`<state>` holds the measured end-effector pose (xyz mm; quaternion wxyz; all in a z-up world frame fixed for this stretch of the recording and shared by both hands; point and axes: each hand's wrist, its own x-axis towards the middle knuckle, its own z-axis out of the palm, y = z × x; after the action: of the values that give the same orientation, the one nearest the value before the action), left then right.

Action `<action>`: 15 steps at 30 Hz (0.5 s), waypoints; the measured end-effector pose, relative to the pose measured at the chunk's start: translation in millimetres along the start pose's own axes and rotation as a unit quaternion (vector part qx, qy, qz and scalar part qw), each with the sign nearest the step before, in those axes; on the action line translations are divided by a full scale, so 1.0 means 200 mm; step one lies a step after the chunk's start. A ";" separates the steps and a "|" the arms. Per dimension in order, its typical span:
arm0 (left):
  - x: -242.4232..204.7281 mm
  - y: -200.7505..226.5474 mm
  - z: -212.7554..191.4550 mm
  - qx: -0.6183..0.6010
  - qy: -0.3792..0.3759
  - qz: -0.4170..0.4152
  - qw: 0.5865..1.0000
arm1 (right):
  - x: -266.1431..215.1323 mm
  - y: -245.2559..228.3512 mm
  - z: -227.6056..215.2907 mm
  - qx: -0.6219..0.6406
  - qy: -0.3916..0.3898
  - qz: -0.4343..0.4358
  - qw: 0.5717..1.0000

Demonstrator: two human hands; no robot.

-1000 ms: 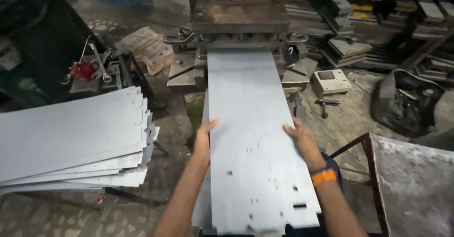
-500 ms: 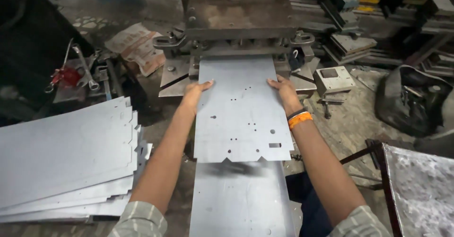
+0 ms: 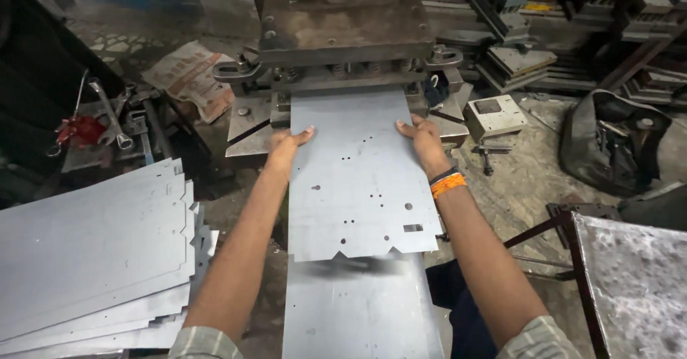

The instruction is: Operating a metal stamping press to create patterns in sheet metal and stacking the finished parts.

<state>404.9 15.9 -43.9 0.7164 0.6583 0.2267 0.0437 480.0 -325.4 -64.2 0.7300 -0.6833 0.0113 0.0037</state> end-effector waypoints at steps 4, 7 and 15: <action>-0.03 0.03 -0.02 -0.011 -0.006 0.001 1.000 | -0.01 -0.02 0.01 0.007 -0.013 -0.006 1.000; -0.05 0.03 -0.01 -0.011 -0.010 0.004 1.000 | -0.04 -0.04 0.02 0.024 -0.012 0.001 1.000; -0.02 0.01 0.00 0.014 -0.006 -0.007 1.000 | -0.03 -0.03 0.01 0.012 -0.012 -0.006 1.000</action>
<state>401.9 14.9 -41.0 0.7089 0.6669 0.2273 0.0315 474.3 -324.1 -57.8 0.7382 -0.6745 -0.0016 0.0069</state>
